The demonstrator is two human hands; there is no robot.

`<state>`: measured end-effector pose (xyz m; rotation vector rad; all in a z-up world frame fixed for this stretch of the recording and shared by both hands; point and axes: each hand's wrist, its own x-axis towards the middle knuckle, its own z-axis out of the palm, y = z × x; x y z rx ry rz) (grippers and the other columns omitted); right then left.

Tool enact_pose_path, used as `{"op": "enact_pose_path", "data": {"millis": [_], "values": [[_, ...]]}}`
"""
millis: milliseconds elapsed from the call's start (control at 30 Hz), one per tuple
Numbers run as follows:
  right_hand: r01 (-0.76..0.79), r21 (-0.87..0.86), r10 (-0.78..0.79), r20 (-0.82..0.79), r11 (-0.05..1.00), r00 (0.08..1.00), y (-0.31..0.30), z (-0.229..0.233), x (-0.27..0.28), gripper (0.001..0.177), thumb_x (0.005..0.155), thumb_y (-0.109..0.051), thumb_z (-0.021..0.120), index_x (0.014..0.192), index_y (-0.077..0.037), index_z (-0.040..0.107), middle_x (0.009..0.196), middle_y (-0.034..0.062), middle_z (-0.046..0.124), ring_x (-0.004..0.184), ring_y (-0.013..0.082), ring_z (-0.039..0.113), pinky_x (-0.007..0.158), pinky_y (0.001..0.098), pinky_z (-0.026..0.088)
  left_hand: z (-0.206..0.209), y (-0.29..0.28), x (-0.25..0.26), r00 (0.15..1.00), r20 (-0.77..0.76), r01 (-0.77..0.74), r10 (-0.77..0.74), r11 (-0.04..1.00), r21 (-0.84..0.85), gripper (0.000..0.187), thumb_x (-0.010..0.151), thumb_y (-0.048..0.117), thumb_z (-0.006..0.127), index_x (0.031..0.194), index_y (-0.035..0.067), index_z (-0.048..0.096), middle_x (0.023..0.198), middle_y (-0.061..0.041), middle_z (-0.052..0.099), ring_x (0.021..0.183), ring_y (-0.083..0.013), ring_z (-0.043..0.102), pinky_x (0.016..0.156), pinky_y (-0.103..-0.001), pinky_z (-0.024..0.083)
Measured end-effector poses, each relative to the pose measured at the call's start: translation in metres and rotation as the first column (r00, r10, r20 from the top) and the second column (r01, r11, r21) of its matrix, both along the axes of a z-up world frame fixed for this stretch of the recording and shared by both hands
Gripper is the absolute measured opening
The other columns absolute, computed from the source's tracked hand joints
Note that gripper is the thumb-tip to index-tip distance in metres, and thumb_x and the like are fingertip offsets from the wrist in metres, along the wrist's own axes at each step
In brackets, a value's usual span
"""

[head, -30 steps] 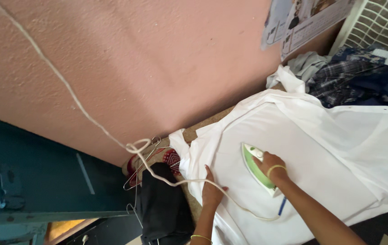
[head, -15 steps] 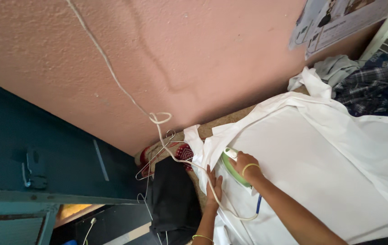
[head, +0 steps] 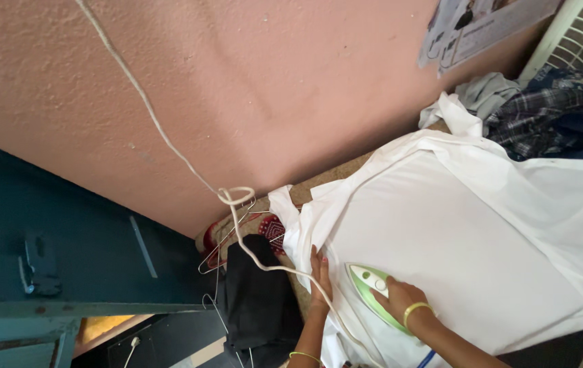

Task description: The person irons a white shirt on a patterned mat on the floor. They use a green and white iron to smooth the shirt, adjusting the fabric and ironing different sections including the sleeves.

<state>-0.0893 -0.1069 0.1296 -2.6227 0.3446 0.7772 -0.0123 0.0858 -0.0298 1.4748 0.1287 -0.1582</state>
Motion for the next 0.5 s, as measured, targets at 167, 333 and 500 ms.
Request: {"op": "enact_pose_path", "data": {"millis": [167,333,500], "values": [[-0.004,-0.014,0.006,0.144,1.0,0.99,0.012,-0.005,0.027,0.054,0.095,-0.054,0.057,0.114,-0.004,0.065,0.102,0.0192,0.074,0.1,0.0367,0.07,0.091,0.0461,0.055,0.039,-0.001,-0.021,1.0,0.016,-0.018,0.015,0.987,0.162,0.061,0.106,0.04,0.039,0.156,0.006,0.033,0.153,-0.021,0.051,0.143,-0.03,0.049,0.117,-0.037,0.037],[0.021,-0.008,-0.019,0.201,1.0,0.979,0.019,-0.021,0.069,0.055,0.095,-0.054,0.059,0.112,-0.003,0.066,0.104,0.0198,0.074,0.103,0.0367,0.07,0.092,0.0462,0.055,0.063,0.006,-0.056,0.995,0.085,0.022,-0.055,0.935,0.353,0.055,0.106,0.041,0.037,0.143,0.003,0.049,0.139,-0.02,0.063,0.13,-0.0318,0.061,0.109,-0.04,0.045],[0.017,-0.018,-0.013,0.174,1.0,0.985,0.018,-0.03,0.051,0.055,0.095,-0.055,0.057,0.114,-0.004,0.065,0.105,0.0189,0.075,0.103,0.0365,0.07,0.092,0.0462,0.055,0.052,0.011,-0.074,0.997,0.063,0.029,-0.054,0.937,0.348,0.056,0.105,0.042,0.037,0.141,0.001,0.05,0.138,-0.021,0.062,0.129,-0.0321,0.062,0.108,-0.041,0.045]]}}
